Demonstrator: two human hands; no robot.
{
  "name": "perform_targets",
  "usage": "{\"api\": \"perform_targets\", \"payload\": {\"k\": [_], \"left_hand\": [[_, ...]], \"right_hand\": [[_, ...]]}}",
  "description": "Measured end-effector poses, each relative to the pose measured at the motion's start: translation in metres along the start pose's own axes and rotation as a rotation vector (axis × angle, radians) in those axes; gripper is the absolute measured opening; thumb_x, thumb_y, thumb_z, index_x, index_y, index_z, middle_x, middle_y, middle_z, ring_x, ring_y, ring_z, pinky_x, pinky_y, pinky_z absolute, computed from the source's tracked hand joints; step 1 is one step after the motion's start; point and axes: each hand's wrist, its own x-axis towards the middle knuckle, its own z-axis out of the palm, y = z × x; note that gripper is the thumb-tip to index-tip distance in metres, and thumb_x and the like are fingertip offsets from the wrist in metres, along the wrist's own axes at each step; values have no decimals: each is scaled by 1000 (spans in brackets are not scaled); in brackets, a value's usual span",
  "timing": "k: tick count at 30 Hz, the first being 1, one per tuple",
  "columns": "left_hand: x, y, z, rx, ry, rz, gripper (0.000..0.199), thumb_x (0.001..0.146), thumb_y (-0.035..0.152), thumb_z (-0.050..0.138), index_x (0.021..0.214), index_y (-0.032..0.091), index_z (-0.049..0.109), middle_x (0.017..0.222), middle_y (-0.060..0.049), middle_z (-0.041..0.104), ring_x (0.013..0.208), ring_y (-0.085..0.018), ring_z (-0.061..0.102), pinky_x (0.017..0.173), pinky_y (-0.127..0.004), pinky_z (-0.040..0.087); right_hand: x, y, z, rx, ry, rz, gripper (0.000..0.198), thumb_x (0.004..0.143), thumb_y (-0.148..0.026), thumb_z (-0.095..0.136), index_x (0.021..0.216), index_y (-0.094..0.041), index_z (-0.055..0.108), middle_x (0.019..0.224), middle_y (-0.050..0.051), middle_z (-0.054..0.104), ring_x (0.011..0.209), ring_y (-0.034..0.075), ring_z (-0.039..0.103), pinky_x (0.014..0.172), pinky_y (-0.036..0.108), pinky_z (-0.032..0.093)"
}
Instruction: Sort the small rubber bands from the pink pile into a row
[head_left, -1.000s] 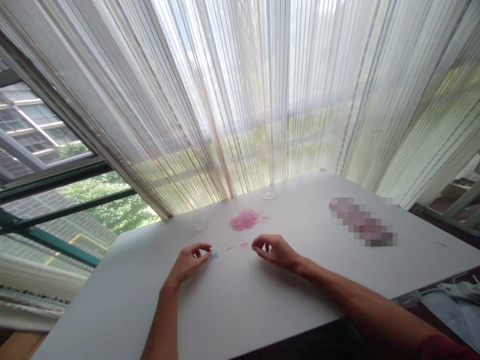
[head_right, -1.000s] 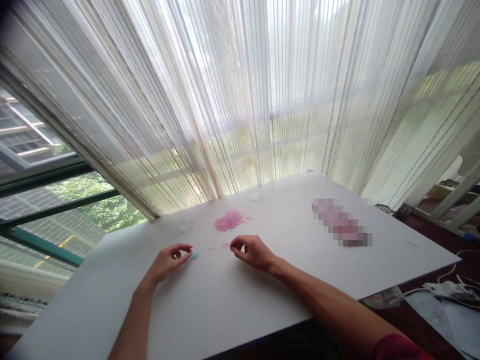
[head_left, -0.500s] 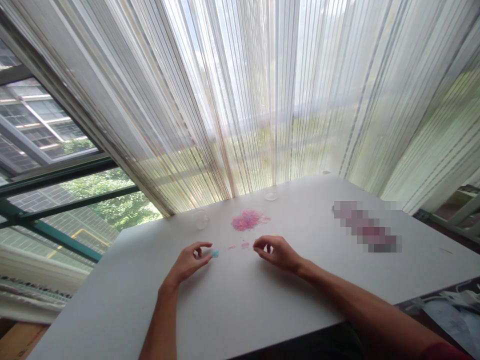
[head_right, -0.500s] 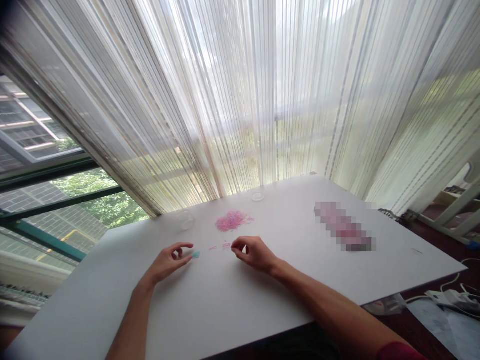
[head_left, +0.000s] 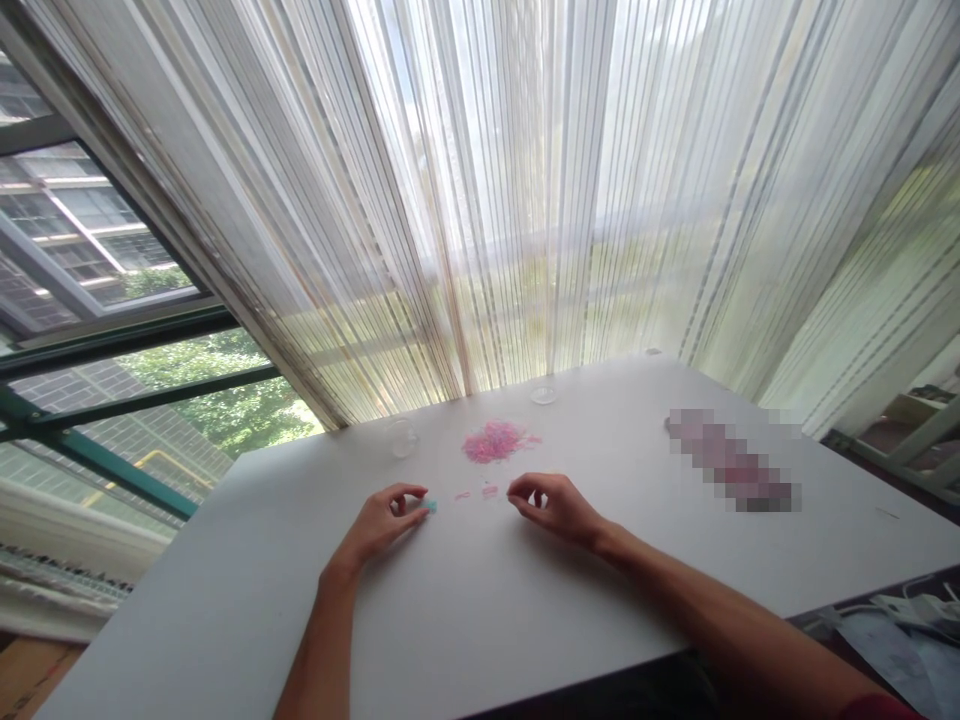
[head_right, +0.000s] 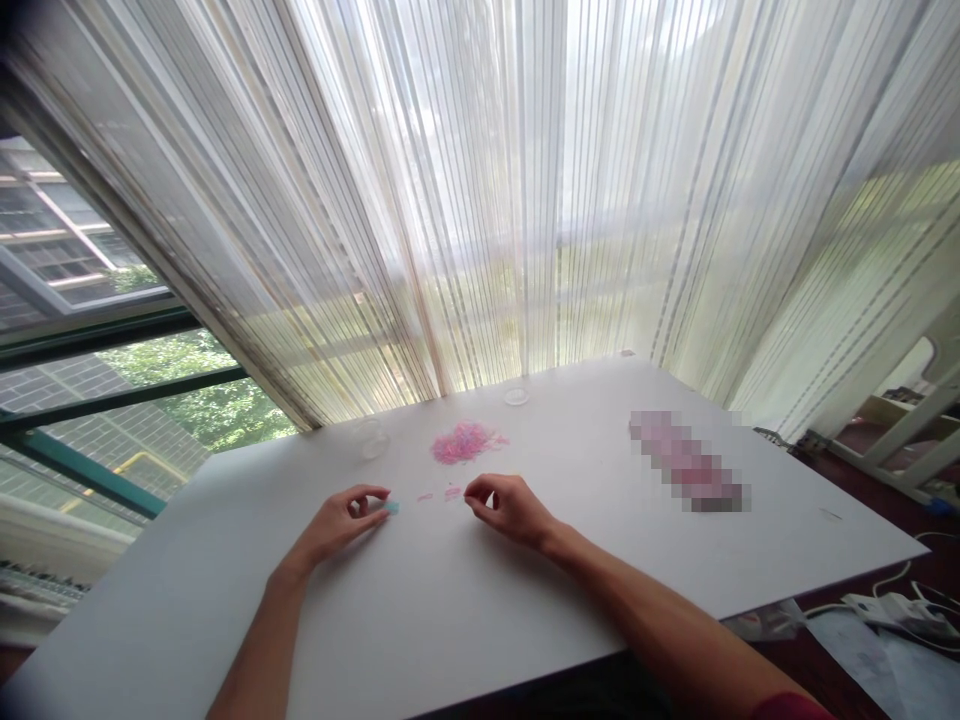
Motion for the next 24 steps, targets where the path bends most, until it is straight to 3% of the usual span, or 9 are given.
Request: {"api": "perform_targets", "payload": {"k": [7,14,24], "left_hand": [[-2,-5,-7,-45,-25,-40,39,69,47,67,92,18,76,80,-5,71,61,-15,53,60,-25,45],[-2,2,-1,-8,-12,-34,37,70,48,66,87,18,77,65,-2,63,60,-15,50,58,-25,42],[0,-2,-2,-4,-9,-17,36,71,47,66,92,18,76,71,-2,66,59,-14,48,59,-25,42]], "right_hand": [[0,2,0,-12,7,9,13,85,-26,58,82,-18,68,73,2,69,61,12,60,57,22,50],[0,0,-2,-10,3,9,13,85,-25,57,81,-19,68,74,2,70,62,12,60,57,22,50],[0,1,-1,-9,-3,7,12,85,-23,57,82,-18,68,74,2,69,63,12,61,58,22,49]]}}
